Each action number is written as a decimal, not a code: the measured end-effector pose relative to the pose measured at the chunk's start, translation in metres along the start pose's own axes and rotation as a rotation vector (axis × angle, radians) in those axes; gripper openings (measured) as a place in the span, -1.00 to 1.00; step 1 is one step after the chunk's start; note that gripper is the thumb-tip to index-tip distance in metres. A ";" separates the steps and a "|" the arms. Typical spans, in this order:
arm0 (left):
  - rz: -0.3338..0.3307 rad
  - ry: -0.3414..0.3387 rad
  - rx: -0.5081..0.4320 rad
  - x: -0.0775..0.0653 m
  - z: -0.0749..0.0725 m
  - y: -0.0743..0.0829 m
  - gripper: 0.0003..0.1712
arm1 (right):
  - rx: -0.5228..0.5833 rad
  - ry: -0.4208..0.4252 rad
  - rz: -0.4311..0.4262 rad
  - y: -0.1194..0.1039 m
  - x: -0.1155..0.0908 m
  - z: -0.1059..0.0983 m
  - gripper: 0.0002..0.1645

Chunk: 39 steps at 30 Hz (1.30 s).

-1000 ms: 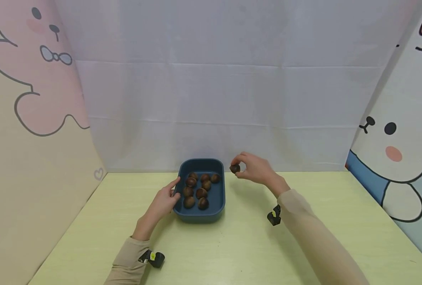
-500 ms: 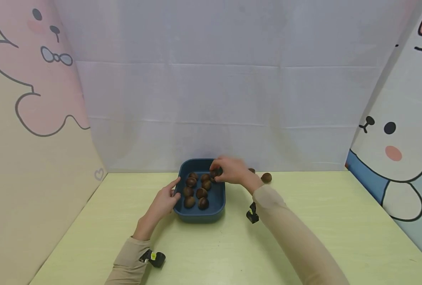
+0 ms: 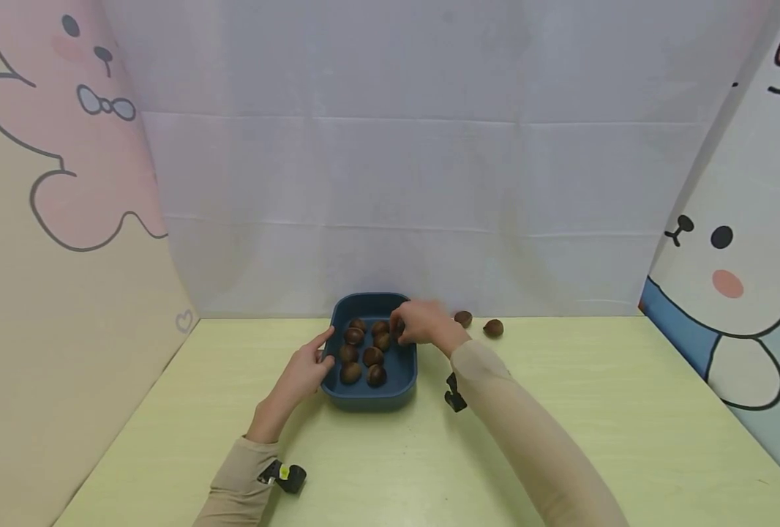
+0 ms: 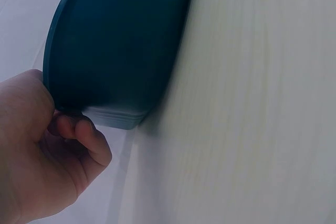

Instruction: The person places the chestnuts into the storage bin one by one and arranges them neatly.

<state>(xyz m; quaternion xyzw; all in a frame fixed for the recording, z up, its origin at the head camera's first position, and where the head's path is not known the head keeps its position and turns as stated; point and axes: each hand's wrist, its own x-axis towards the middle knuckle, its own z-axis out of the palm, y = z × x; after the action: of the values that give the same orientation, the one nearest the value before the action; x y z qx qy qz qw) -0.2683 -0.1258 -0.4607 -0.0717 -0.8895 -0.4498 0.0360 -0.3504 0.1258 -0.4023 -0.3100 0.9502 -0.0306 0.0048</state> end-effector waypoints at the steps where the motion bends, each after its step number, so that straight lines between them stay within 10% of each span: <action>1: -0.001 -0.002 0.000 0.000 0.000 0.000 -0.22 | -0.001 -0.012 0.010 0.000 0.001 0.001 -0.67; 15: 0.001 0.001 -0.001 -0.001 -0.002 0.001 -0.22 | 0.194 0.155 0.023 0.007 -0.020 -0.006 -0.69; 39: -0.002 -0.007 -0.011 0.001 0.000 -0.002 -0.23 | 0.382 0.332 0.214 0.101 -0.096 0.010 -0.55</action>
<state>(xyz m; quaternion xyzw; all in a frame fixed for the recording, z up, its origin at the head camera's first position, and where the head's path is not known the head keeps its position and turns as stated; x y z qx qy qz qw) -0.2693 -0.1264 -0.4620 -0.0726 -0.8871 -0.4547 0.0320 -0.3316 0.2633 -0.4197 -0.1920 0.9423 -0.2591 -0.0895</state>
